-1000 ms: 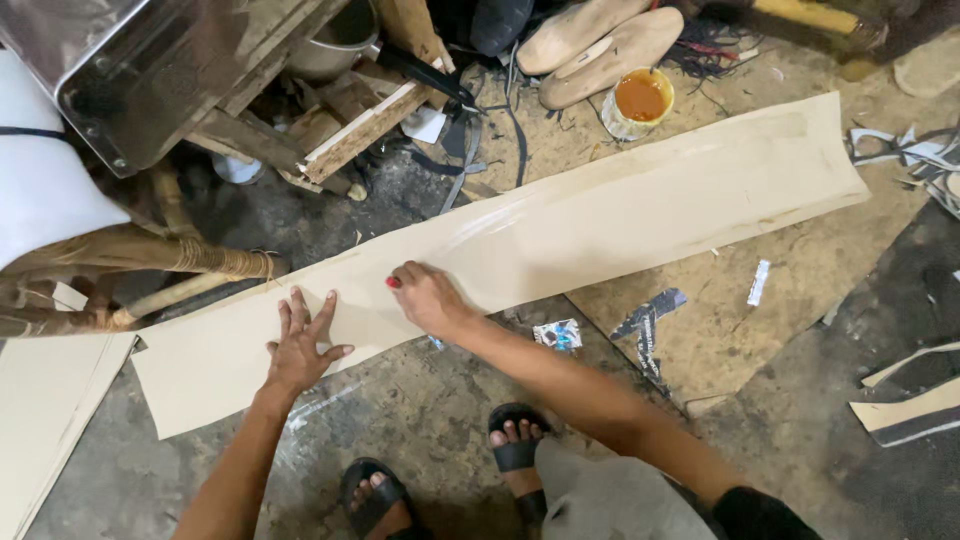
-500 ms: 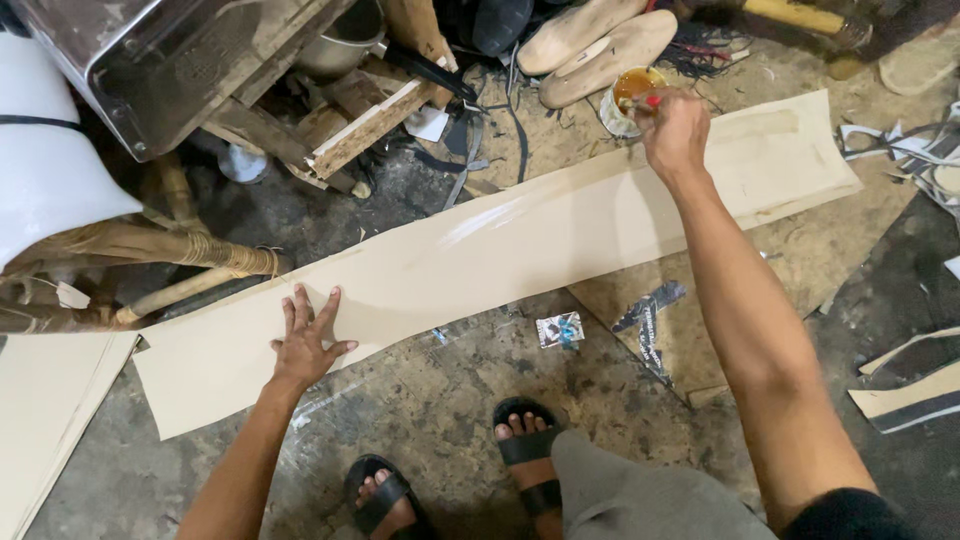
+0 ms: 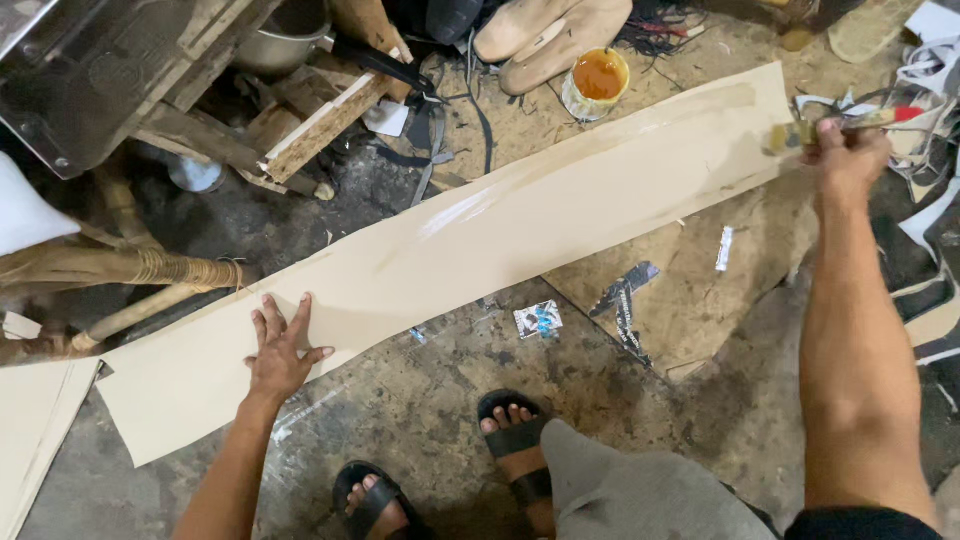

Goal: The person kneels on the workshop floor and uses a brush to spread glue from a cup onto long paper-like shoe component strips laid on the ground. They brush glue along the strips, fold a strip over the glued surface, and press the pieces flat with their hands.

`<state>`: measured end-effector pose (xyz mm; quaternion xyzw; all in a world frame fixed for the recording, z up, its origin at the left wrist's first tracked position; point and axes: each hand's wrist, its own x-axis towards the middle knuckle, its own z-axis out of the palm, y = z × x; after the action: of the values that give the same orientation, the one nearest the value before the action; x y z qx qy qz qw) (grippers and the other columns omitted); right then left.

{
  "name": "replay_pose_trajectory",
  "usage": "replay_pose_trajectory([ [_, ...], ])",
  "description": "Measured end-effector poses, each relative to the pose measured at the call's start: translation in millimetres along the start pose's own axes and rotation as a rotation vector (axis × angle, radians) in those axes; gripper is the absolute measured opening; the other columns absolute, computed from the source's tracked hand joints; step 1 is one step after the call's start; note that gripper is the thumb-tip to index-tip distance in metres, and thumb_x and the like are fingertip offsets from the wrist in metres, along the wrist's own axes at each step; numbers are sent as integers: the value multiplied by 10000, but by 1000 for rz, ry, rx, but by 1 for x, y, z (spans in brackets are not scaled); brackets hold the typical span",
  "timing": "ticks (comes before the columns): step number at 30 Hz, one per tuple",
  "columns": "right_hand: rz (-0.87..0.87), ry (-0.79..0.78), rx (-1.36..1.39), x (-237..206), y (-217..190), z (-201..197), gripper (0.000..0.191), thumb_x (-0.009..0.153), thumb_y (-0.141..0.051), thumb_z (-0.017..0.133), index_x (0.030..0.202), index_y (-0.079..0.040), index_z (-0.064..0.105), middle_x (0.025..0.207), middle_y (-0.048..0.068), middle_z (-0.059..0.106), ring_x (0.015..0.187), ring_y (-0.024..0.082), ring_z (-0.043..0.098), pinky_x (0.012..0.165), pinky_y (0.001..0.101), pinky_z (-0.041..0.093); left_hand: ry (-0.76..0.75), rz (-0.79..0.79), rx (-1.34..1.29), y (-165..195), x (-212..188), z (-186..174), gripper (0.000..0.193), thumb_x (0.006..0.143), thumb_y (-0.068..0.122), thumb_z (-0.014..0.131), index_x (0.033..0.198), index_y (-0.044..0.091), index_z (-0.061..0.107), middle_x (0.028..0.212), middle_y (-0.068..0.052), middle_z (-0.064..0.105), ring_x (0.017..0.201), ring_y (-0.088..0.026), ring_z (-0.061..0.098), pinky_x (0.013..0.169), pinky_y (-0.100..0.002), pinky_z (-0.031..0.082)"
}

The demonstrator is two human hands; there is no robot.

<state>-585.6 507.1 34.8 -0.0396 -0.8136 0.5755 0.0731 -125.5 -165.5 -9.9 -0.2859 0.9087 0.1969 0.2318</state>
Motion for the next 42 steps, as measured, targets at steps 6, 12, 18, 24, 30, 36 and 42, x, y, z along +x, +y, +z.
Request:
replay_pose_trajectory([
  [6, -116, 26, -6, -47, 25, 15, 99, 1074, -78, 661, 1109, -13, 596, 957, 31, 678, 753, 122, 652, 635, 283, 548, 3, 11, 23, 0, 3, 1, 1053, 705, 495, 820, 1569, 500, 219, 1730, -133, -61, 1585, -429, -23, 972, -868, 332],
  [12, -411, -158, -187, -222, -24, 171, 106, 1018, -36, 599, 1042, 52, 652, 907, 161, 705, 798, 238, 691, 724, 369, 552, -13, 10, 33, -5, 6, 6, 1056, 703, 500, 817, 1569, 502, 213, 1729, -134, -74, 1581, -438, -27, 969, -874, 328],
  [18, -347, -654, -83, -394, -72, 308, 169, 949, -140, 694, 1089, -49, 717, 973, 188, 686, 871, 362, 699, 780, 434, 575, -5, 31, 31, -10, 5, 4, 1042, 718, 543, 799, 1577, 512, 210, 1736, -122, -73, 1584, -437, -26, 983, -880, 307],
  [24, 99, -241, 429, -227, -23, 205, 155, 1044, -163, 661, 1067, -10, 671, 934, 8, 687, 822, 94, 645, 717, 271, 544, -54, 17, 19, -11, 8, 1, 1059, 711, 545, 804, 1568, 511, 183, 1723, -111, -106, 1574, -434, -78, 970, -882, 304],
  [30, -211, 299, -131, -24, 25, 20, 189, 1053, -66, 702, 1050, 49, 552, 979, 77, 660, 787, 142, 643, 685, 326, 563, -21, 32, 19, -11, 7, 3, 1048, 712, 511, 818, 1574, 491, 222, 1735, -125, -97, 1577, -443, -65, 960, -898, 286],
  [36, -411, -92, -363, -167, -20, 160, 136, 1000, -40, 611, 1059, 82, 613, 939, 272, 622, 850, 438, 623, 754, 470, 510, -18, 28, 28, -8, 6, 2, 1047, 709, 504, 825, 1573, 483, 233, 1728, -135, -81, 1581, -458, -36, 948, -893, 312],
  [42, -843, -670, -267, -372, -88, 314, 245, 839, -90, 636, 1044, 43, 636, 1003, 230, 653, 933, 386, 657, 848, 469, 566, -27, 14, 39, -6, 5, -1, 1053, 708, 505, 831, 1573, 481, 231, 1729, -133, -68, 1574, -458, -13, 967, -874, 327],
])
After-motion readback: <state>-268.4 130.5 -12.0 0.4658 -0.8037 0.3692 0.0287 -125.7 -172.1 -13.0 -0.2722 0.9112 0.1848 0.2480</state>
